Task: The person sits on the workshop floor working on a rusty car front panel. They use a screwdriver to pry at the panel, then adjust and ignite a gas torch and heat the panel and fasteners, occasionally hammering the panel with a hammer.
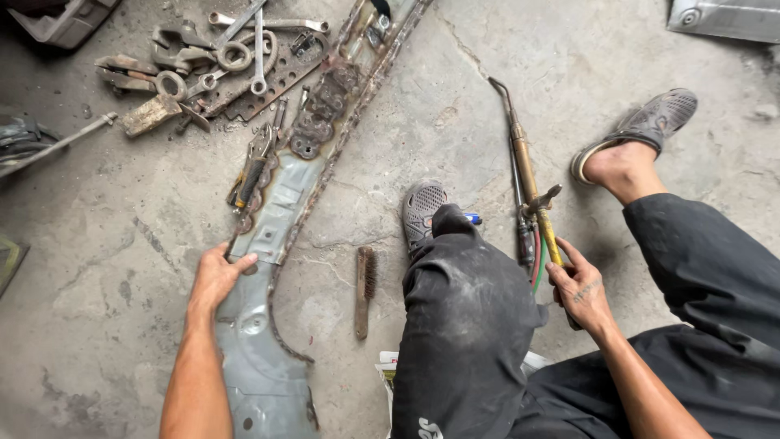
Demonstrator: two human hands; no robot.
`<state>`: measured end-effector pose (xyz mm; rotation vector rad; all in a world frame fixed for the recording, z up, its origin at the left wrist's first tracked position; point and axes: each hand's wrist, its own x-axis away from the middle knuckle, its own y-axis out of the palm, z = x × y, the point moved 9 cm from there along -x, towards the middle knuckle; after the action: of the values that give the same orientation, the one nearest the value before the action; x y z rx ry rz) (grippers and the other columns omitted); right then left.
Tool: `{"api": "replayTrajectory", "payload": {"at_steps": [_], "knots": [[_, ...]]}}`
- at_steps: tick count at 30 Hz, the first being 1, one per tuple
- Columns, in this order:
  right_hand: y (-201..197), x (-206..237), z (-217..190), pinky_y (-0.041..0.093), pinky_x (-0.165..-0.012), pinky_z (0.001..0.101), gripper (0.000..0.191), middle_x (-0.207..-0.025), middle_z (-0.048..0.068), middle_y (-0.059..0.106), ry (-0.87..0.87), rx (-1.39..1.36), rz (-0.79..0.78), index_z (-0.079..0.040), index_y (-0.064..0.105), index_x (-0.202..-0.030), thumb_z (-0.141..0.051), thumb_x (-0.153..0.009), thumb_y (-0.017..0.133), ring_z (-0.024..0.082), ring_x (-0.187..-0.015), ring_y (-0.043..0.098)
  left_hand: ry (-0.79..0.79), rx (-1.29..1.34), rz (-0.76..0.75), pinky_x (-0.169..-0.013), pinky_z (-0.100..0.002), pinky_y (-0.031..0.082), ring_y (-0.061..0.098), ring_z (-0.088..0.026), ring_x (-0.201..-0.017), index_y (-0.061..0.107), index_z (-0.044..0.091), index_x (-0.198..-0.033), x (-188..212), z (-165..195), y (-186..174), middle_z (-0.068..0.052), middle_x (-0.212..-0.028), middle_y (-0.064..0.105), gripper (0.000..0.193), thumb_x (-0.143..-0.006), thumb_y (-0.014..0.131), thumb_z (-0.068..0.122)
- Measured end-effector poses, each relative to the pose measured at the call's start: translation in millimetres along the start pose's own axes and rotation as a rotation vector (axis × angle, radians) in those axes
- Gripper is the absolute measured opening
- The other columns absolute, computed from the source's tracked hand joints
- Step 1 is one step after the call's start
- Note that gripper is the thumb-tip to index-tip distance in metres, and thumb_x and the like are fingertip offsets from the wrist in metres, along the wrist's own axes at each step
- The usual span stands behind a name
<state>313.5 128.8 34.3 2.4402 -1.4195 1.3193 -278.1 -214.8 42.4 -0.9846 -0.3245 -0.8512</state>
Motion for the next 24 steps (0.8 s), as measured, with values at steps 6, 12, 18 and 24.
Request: {"api": "replayTrajectory", "payload": {"at_steps": [6, 12, 18, 24], "knots": [[3.9, -1.2, 0.7, 0.044, -0.047, 0.0323, 0.06, -0.069, 0.007, 0.058, 0.025, 0.054, -0.009, -0.016, 0.051, -0.152, -0.02, -0.094, 0.065, 0.013, -0.05, 0.051, -0.113, -0.183, -0.074, -0.081, -0.04, 0.055, 0.073, -0.027, -0.084, 0.074, 0.0, -0.111, 5.7, -16.2, 35.0, -0.017, -0.093, 0.078, 0.051, -0.082, 0.08, 0.042], [6.8, -3.2, 3.0, 0.046, -0.051, 0.0326, 0.059, -0.071, 0.008, 0.061, -0.022, 0.121, -0.002, -0.017, 0.053, -0.152, -0.021, -0.095, 0.065, 0.014, -0.053, 0.053, -0.125, -0.313, -0.038, -0.096, -0.051, 0.05, 0.065, -0.044, -0.112, 0.071, -0.001, -0.117, 11.9, -24.1, 70.9, -0.03, -0.112, 0.07, 0.068, -0.097, 0.051, 0.061], [7.9, -1.7, 5.5, 0.052, -0.061, 0.0376, 0.056, -0.071, 0.017, 0.066, -0.115, 0.378, 0.029, -0.019, 0.055, -0.151, -0.023, -0.096, 0.066, 0.022, -0.057, 0.062, -0.107, -0.352, -0.019, -0.104, -0.054, 0.043, 0.057, -0.049, -0.123, 0.067, -0.003, -0.122, -8.8, -8.2, 88.4, -0.034, -0.124, 0.063, 0.074, -0.102, 0.039, 0.062], [28.7, 5.2, -20.4, 0.056, -0.07, 0.0419, 0.053, -0.097, 0.016, 0.071, -0.556, 0.633, 0.098, -0.018, 0.059, -0.142, -0.02, -0.091, 0.069, 0.033, -0.08, 0.07, -0.167, -0.291, -0.026, -0.107, -0.05, 0.045, 0.059, -0.046, -0.125, 0.067, -0.006, -0.122, -47.0, 32.5, 87.4, -0.034, -0.126, 0.064, 0.08, -0.097, 0.045, 0.067]]}}
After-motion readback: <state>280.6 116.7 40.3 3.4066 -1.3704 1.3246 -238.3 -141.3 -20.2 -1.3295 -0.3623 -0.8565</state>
